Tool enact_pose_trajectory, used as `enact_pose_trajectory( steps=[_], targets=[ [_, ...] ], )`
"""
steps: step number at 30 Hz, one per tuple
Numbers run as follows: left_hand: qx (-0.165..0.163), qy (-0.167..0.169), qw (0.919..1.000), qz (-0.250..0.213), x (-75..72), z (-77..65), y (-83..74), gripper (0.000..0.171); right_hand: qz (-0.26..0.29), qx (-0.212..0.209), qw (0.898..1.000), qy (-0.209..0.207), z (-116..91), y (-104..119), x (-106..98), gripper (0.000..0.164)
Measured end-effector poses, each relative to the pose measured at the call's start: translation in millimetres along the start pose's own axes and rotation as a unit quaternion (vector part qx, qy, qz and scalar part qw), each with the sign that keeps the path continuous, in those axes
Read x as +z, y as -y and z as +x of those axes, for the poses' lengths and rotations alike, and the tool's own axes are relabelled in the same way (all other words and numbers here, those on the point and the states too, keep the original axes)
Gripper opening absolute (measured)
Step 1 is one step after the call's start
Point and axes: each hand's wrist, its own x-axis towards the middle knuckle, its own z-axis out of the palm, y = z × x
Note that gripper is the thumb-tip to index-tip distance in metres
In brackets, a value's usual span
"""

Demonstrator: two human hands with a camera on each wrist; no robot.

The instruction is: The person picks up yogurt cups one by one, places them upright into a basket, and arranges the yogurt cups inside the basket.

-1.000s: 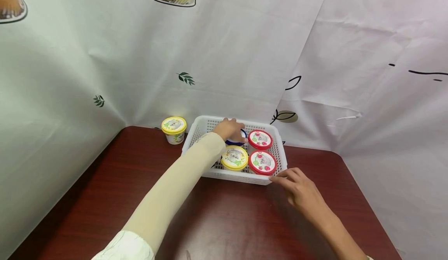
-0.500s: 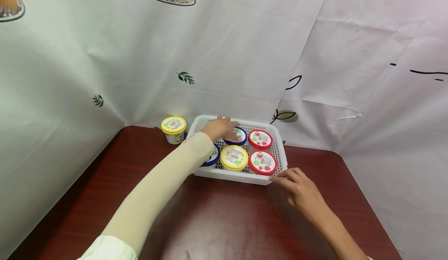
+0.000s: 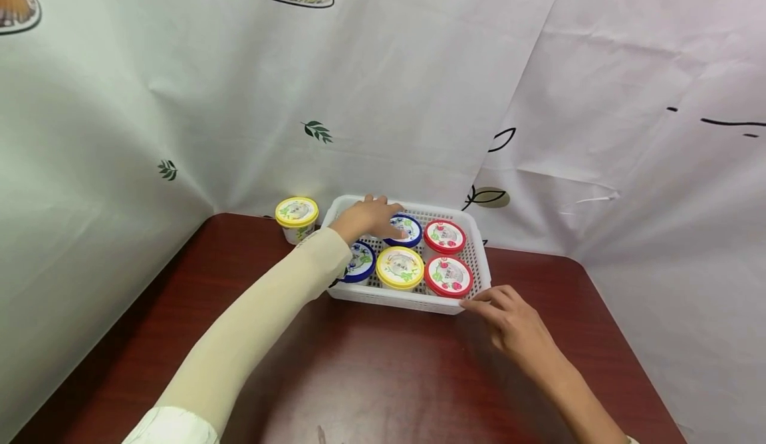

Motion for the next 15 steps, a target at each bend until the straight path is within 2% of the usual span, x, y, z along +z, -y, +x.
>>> enact_pose_trajectory(
  steps=[5,15],
  targets=[
    [0.005,-0.014,0.9999,-0.005,2.5,-2.1,11.8,0.082,-0.002,0.003,1.000,0.002,0.5,1.7,0.2,0.063],
    [-0.008,-0.020,0.9998,-0.006,-4.2,-10.5,25.9,0.083,-0.005,-0.001,1.000,-0.004,1.6,1.4,0.0,0.062]
  ],
)
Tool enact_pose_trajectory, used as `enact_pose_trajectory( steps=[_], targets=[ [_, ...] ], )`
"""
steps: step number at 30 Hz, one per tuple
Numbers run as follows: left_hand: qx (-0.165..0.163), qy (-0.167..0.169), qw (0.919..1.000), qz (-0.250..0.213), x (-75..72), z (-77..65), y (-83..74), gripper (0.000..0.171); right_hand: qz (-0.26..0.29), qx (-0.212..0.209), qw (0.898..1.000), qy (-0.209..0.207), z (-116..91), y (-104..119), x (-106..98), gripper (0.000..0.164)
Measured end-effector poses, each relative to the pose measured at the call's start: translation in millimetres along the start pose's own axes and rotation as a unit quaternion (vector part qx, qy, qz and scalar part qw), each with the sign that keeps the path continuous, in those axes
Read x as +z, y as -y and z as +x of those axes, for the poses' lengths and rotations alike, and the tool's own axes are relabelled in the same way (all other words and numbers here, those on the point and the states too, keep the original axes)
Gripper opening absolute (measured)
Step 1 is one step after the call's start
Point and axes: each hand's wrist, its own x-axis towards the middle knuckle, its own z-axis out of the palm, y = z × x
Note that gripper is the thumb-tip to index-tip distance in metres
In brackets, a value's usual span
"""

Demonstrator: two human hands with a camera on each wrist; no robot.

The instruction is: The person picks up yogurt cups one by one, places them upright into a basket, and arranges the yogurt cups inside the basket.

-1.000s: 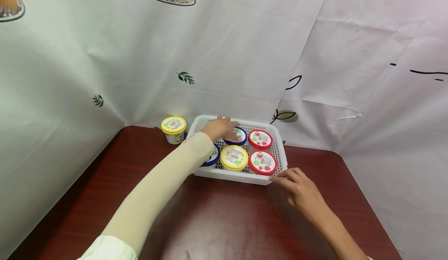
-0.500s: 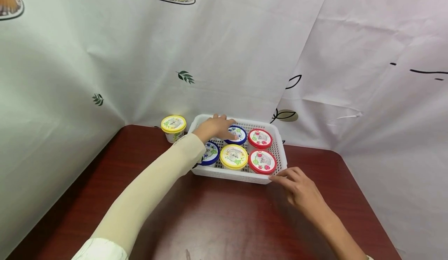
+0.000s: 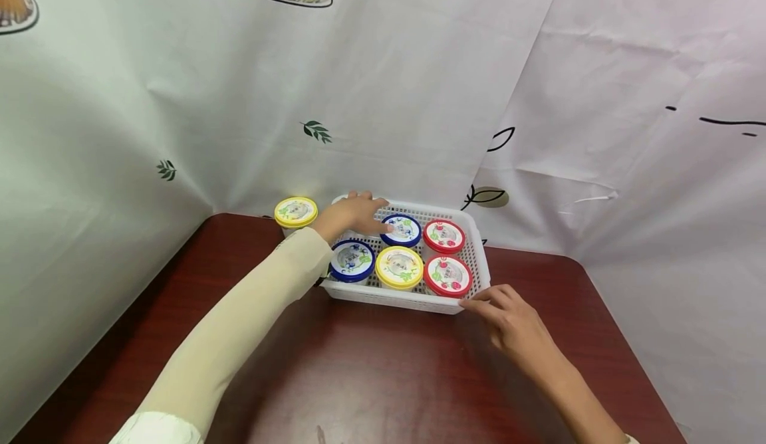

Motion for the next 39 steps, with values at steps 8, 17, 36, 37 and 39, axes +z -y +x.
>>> enact_pose_trajectory(
  steps=[8,17,36,37,39],
  targets=[
    [-0.003,0.010,0.9999,-0.011,-6.0,-7.6,10.9,0.083,0.006,-0.009,1.000,-0.001,0.3,-1.4,0.9,0.064],
    [-0.009,0.004,0.9998,-0.018,-9.0,-16.7,32.4,0.082,0.003,-0.010,1.000,-0.006,-0.3,-1.4,2.0,0.066],
    [-0.063,-0.016,0.9978,-0.014,-4.5,-30.1,69.8,0.059,0.006,0.000,1.000,0.005,-1.3,-2.0,-0.2,0.064],
    [-0.071,-0.018,0.9971,-0.021,-4.0,-30.0,72.4,0.060,0.005,0.000,1.000,0.005,-1.3,-1.9,-0.2,0.064],
    [-0.085,-0.021,0.9958,-0.028,-2.8,-30.3,77.4,0.062,0.004,0.000,1.000,0.003,-1.2,-1.8,0.0,0.064]
  ],
)
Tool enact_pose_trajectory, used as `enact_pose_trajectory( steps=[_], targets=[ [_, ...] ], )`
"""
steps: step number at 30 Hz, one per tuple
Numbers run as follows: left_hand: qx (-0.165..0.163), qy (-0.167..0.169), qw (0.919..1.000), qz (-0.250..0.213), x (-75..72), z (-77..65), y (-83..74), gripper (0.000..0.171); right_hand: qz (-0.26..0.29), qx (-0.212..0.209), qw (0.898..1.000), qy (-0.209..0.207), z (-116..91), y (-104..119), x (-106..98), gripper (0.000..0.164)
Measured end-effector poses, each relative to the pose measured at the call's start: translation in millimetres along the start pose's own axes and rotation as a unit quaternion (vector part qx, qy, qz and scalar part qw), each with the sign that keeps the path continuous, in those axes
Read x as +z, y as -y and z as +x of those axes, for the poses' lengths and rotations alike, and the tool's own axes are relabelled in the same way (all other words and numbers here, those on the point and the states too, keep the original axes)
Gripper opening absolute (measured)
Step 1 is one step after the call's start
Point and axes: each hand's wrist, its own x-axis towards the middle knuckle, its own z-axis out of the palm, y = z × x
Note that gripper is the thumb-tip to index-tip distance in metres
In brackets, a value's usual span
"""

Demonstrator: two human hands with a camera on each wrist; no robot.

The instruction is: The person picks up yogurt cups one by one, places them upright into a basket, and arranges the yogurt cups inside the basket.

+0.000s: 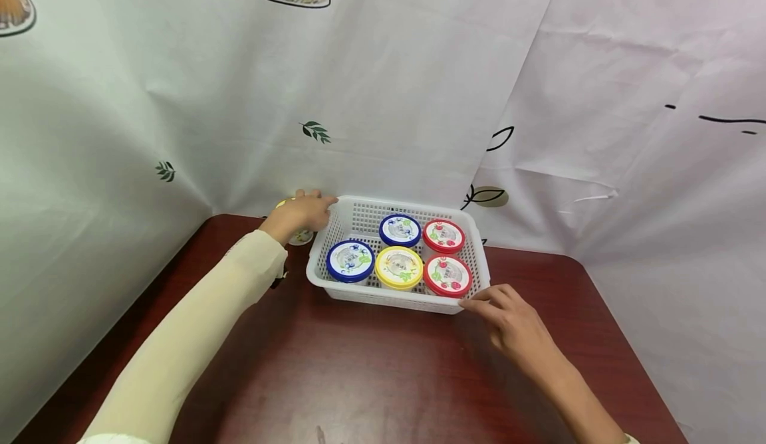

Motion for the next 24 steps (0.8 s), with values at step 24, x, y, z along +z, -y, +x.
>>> enact_pose_trajectory(
  steps=[24],
  targets=[
    [-0.054,-0.023,0.9983,-0.004,13.9,9.3,37.4,0.069,0.002,0.001,1.000,-0.006,0.8,0.6,0.3,0.064]
  ],
)
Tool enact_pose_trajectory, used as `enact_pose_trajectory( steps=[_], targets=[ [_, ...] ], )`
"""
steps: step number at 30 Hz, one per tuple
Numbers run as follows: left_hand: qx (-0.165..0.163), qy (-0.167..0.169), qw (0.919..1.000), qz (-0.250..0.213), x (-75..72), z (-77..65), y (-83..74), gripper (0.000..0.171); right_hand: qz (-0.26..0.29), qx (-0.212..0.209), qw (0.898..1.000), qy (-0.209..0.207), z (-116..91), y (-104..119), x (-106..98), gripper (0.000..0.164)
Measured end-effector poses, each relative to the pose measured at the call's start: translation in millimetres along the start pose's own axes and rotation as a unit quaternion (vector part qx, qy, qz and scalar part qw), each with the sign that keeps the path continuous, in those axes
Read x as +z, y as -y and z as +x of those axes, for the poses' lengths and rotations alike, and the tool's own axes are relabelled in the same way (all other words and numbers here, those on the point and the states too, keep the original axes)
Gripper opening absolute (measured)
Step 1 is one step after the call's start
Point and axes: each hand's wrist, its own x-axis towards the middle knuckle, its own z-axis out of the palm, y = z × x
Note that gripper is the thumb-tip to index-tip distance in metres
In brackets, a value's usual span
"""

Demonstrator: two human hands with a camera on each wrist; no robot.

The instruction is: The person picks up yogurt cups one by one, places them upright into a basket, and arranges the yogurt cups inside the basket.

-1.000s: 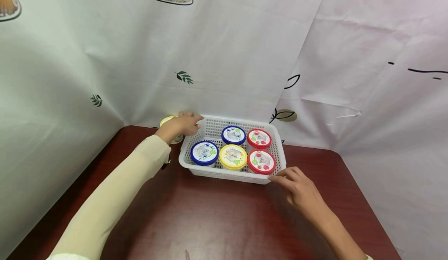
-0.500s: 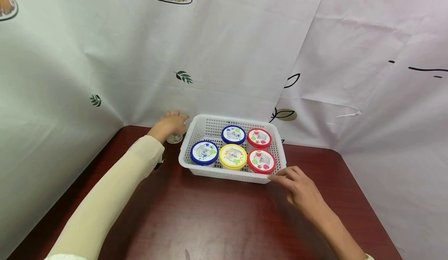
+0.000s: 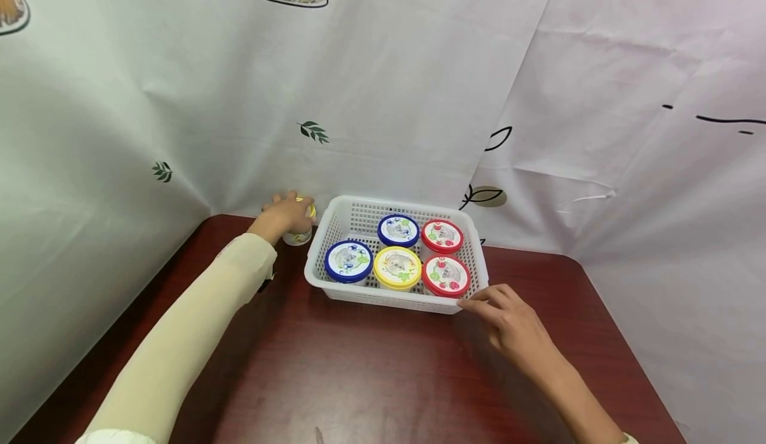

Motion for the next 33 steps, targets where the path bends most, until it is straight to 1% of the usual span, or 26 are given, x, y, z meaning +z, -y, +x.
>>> enact_pose_trajectory(
  steps=[4,11,20,33],
  targets=[
    [-0.003,-0.008,1.0000,-0.001,2.6,2.4,3.3,0.069,-0.001,0.000,1.000,0.002,0.3,0.1,-0.3,0.064],
    [0.006,-0.019,0.9998,0.006,3.5,5.4,7.9,0.068,-0.004,0.002,1.000,0.005,1.5,-0.3,-0.4,0.064],
    [0.019,-0.031,0.9993,-0.007,2.2,3.0,10.4,0.063,-0.006,0.001,1.000,0.001,1.1,0.7,0.3,0.060],
    [0.035,-0.018,0.9992,-0.007,-4.0,5.1,13.1,0.056,-0.010,0.001,1.000,0.000,-0.4,0.9,0.2,0.061]
  ],
)
